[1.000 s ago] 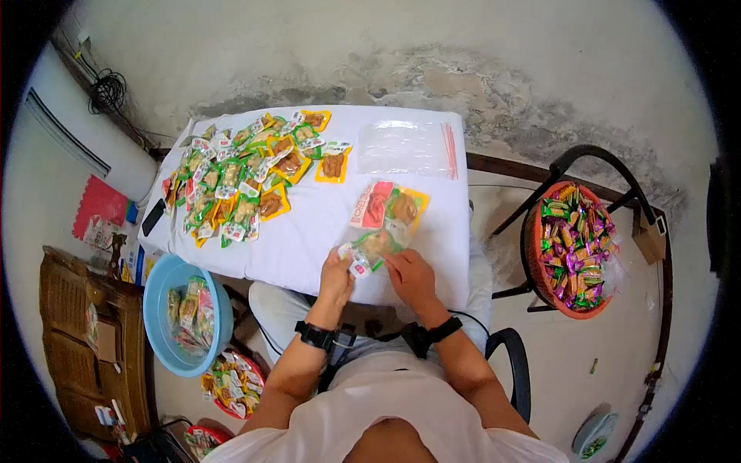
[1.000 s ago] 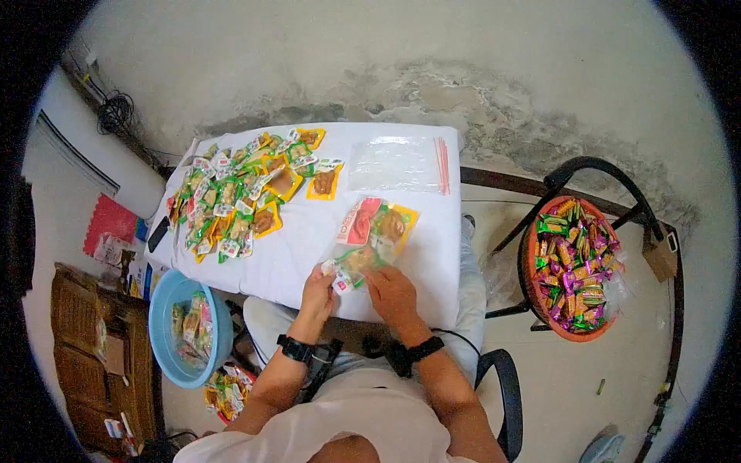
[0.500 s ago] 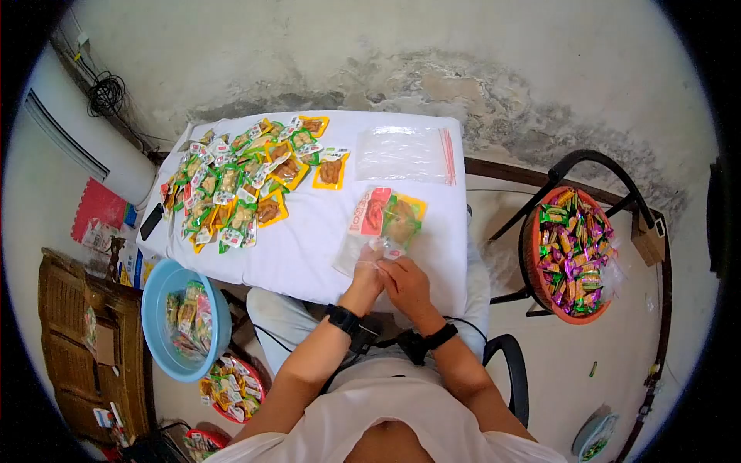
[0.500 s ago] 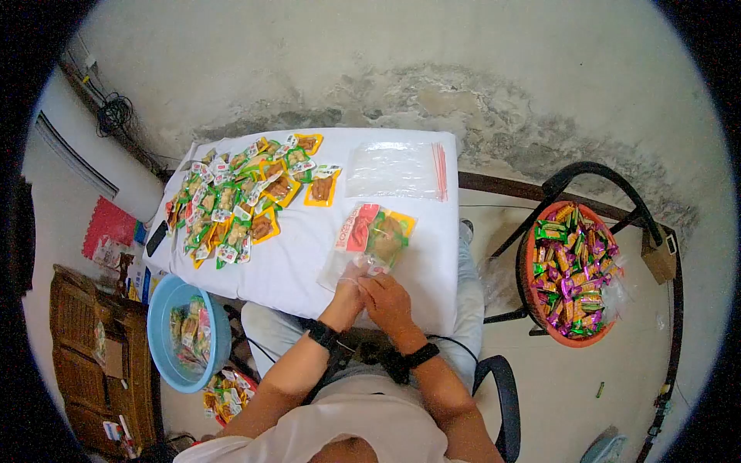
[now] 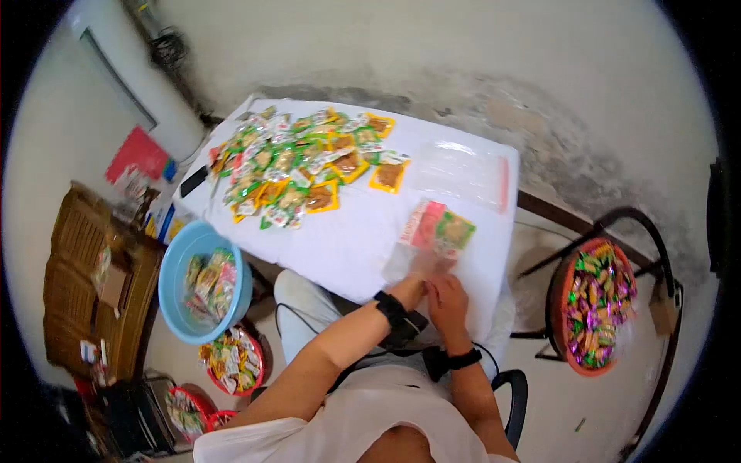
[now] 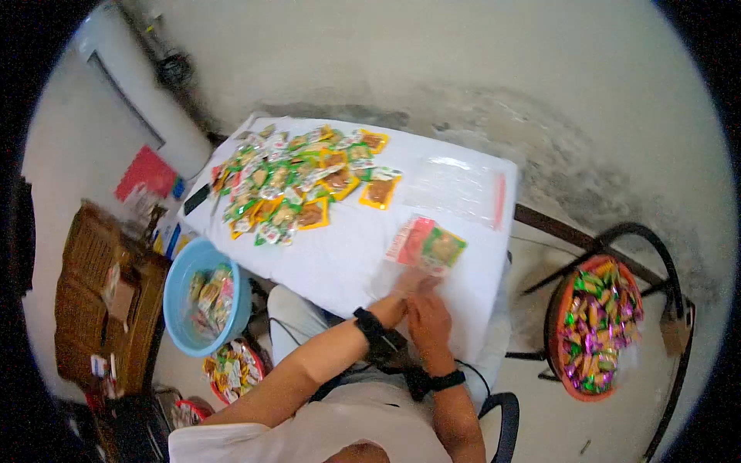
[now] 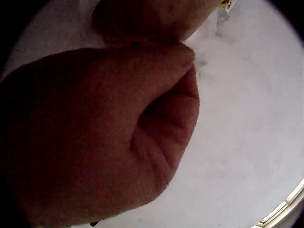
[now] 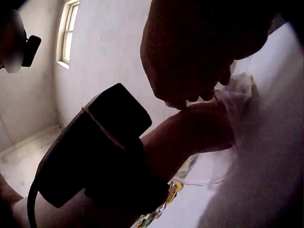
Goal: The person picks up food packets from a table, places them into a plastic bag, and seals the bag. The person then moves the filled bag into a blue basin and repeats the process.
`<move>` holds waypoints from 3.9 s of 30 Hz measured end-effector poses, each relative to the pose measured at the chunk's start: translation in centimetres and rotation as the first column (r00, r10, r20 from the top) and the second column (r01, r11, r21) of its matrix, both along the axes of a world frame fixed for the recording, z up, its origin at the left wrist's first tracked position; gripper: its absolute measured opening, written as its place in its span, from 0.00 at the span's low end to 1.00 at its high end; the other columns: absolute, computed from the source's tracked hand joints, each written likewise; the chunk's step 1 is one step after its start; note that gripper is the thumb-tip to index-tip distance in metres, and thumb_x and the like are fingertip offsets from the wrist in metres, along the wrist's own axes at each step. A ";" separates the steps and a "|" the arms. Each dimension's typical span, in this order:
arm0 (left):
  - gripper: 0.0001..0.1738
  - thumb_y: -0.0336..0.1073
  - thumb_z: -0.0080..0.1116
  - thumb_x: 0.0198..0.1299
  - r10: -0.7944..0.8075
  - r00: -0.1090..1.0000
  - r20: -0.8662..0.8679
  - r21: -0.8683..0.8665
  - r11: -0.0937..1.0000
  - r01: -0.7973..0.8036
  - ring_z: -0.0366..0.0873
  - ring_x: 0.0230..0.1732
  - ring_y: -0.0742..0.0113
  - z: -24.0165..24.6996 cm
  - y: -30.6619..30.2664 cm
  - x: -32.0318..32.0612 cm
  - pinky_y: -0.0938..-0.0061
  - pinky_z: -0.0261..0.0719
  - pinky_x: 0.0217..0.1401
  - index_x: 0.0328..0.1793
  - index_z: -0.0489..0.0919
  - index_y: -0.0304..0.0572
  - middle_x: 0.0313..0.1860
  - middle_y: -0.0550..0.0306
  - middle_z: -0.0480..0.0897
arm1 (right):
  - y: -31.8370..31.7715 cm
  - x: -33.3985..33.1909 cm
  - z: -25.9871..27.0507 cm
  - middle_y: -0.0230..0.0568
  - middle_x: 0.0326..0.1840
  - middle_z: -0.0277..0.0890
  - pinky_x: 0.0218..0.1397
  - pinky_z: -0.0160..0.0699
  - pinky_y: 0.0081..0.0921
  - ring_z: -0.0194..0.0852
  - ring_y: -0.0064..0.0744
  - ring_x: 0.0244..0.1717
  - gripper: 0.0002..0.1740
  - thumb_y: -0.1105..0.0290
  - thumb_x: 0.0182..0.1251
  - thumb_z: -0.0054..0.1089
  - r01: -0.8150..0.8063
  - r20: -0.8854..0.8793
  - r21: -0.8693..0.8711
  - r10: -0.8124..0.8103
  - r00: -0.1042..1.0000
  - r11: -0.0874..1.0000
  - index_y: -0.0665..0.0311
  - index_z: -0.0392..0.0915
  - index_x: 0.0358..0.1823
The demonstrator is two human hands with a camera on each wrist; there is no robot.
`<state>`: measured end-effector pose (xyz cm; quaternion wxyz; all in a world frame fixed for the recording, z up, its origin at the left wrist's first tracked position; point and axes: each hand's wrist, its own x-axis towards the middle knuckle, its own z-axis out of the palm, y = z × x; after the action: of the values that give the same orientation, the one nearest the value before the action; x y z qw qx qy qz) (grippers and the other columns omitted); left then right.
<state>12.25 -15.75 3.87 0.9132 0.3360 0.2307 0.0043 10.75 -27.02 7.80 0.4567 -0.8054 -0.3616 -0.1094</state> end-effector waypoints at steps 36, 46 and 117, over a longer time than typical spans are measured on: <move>0.33 0.28 0.60 0.51 0.631 0.776 0.027 0.953 -0.252 0.172 0.54 0.70 0.34 0.4 27.2 -11.3 0.54 0.58 0.70 0.68 0.68 0.46 0.72 0.34 0.57 | 0.4 -0.5 0.8 0.43 0.25 0.72 0.30 0.71 0.30 0.71 0.40 0.27 0.05 0.81 0.56 0.60 -0.009 0.001 0.022 0.009 1.000 1.000 0.68 0.79 0.35; 0.26 0.27 0.57 0.52 0.526 0.847 0.075 0.885 -0.426 0.186 0.60 0.69 0.44 -0.2 21.6 -11.4 0.43 0.52 0.68 0.61 0.76 0.51 0.65 0.44 0.69 | 0.8 -0.4 0.4 0.44 0.26 0.72 0.30 0.71 0.32 0.72 0.42 0.28 0.07 0.81 0.56 0.60 -0.044 0.008 -0.005 0.044 0.999 0.999 0.67 0.78 0.37; 0.22 0.38 0.58 0.57 0.426 0.904 0.047 0.978 -0.206 0.047 0.66 0.64 0.44 -1.7 28.2 -13.6 0.63 0.65 0.67 0.58 0.76 0.38 0.66 0.38 0.67 | 0.9 -0.9 -0.5 0.44 0.27 0.72 0.31 0.72 0.32 0.73 0.42 0.29 0.06 0.76 0.58 0.59 -0.028 -0.095 -0.105 0.018 0.995 0.994 0.66 0.80 0.37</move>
<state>-1.39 12.43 2.16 0.2656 0.8647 0.3317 0.2678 9.82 -26.15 7.25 0.4307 -0.8287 -0.3544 -0.0469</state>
